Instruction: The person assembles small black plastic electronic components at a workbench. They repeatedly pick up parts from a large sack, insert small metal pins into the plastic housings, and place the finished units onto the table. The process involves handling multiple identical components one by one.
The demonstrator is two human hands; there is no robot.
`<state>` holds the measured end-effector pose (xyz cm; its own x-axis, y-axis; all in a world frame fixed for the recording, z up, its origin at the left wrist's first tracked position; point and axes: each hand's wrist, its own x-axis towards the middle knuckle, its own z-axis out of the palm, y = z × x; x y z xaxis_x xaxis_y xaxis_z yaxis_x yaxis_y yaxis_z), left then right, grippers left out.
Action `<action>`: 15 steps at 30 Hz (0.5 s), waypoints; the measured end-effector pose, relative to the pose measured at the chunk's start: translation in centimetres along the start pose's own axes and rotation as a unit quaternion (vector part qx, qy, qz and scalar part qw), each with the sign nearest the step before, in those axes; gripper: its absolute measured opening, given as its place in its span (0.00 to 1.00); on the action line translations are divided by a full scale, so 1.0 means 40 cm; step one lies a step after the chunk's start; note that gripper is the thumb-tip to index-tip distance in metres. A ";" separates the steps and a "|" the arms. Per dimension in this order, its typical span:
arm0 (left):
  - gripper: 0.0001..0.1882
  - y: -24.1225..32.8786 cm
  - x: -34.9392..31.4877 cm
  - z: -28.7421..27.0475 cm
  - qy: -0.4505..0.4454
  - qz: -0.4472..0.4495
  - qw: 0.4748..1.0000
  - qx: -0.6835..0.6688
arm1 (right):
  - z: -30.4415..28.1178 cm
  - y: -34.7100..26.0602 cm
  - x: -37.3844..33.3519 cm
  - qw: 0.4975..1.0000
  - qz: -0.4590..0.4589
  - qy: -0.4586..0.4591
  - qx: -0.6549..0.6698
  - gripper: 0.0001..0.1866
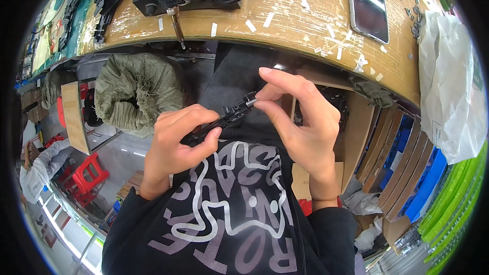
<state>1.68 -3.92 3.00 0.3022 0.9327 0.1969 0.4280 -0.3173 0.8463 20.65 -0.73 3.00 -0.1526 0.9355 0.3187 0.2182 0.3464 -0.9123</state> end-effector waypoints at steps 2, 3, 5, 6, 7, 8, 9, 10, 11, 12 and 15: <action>0.08 0.003 0.000 -0.002 -0.002 0.003 1.000 0.006 | 0.002 0.001 -0.005 1.000 -0.006 0.007 -0.003 0.23; 0.08 0.004 0.001 -0.001 -0.005 0.005 1.000 0.010 | 0.002 0.002 -0.008 1.000 -0.010 0.010 -0.005 0.22; 0.08 0.004 0.002 -0.003 -0.012 0.007 1.000 0.020 | 0.004 0.003 -0.015 0.999 -0.020 0.020 -0.022 0.21; 0.08 0.004 0.004 -0.002 -0.012 0.012 1.000 0.022 | 0.004 0.002 -0.018 0.999 -0.025 0.025 -0.030 0.21; 0.08 0.004 0.006 -0.001 -0.013 0.017 0.999 0.024 | 0.003 -0.001 -0.022 0.999 -0.024 0.014 -0.035 0.21; 0.09 0.004 0.007 0.000 -0.014 0.021 0.999 0.026 | 0.000 -0.005 -0.025 0.999 -0.024 0.003 -0.040 0.22; 0.09 0.004 0.006 -0.002 -0.017 0.019 0.999 0.027 | -0.001 -0.007 -0.027 0.999 -0.023 -0.008 -0.045 0.22; 0.09 0.004 0.007 -0.001 -0.020 0.018 0.999 0.027 | 0.001 -0.003 -0.027 0.998 -0.036 0.007 -0.045 0.21; 0.09 0.004 0.007 -0.001 -0.023 0.018 0.999 0.028 | 0.006 0.005 -0.026 0.998 -0.048 0.022 -0.044 0.20; 0.09 0.006 0.007 -0.001 -0.024 0.017 0.999 0.029 | 0.009 0.012 -0.025 0.997 -0.061 0.036 -0.044 0.19; 0.09 0.011 0.007 -0.001 -0.028 0.016 0.999 0.034 | 0.011 0.025 -0.029 0.995 -0.088 0.044 -0.034 0.19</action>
<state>1.94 -3.78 3.44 0.3633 0.9111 0.1945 0.4734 -0.3603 0.8038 20.64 -1.50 1.62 -0.1104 0.8617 0.4953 0.2610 0.5060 -0.8221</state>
